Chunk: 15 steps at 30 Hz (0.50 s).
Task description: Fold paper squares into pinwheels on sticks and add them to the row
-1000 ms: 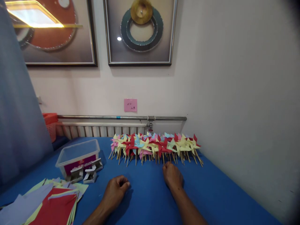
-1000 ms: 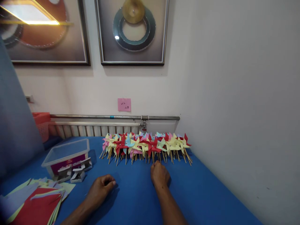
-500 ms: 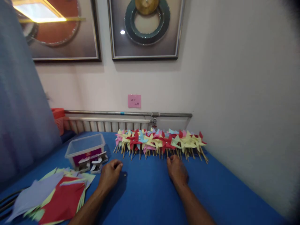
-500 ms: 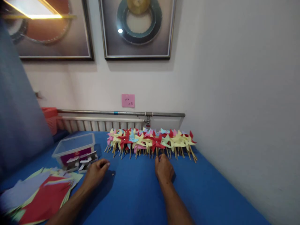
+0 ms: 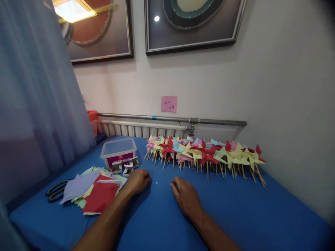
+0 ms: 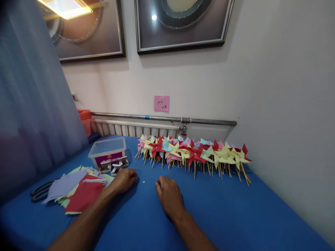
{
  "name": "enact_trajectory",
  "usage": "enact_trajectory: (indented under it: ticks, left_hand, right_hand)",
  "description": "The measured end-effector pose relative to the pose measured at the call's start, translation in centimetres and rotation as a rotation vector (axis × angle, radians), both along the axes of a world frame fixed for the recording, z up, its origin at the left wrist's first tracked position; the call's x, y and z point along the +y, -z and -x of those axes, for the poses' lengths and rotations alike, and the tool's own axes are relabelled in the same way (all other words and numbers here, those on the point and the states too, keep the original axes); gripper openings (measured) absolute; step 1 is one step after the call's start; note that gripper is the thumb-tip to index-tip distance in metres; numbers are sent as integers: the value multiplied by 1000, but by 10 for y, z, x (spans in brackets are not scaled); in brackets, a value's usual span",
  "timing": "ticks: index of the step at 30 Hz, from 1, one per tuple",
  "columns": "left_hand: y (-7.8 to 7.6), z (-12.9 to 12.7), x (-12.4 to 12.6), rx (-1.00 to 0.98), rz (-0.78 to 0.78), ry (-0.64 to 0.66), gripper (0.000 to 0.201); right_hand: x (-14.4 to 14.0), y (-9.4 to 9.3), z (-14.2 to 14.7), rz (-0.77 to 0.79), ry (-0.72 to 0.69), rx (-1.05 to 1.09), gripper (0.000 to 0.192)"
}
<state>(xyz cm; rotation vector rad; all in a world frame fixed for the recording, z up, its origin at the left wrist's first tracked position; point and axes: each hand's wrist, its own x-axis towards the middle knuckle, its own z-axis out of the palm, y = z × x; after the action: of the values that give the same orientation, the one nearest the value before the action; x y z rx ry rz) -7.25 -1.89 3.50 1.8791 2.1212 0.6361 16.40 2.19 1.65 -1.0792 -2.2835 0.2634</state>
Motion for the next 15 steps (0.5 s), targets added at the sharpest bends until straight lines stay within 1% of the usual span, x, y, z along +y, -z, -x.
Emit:
enact_trajectory:
  ticks: [4,7,11,15]
  left_hand:
    - [9,-16,2,34,-74,92,21]
    - [13,-22,2,72,-79,136,21]
    - [13,-25,1,135,-42,120,23]
    - [8,-28,0,175,-14,98,23]
  right_hand:
    - [3,1,-2,61,5,-6,19]
    - [6,3,-4,91,20,-3,19]
    - [5,3,-2,106,0,2,18]
    - [4,2,-1,120,-3,-18,19]
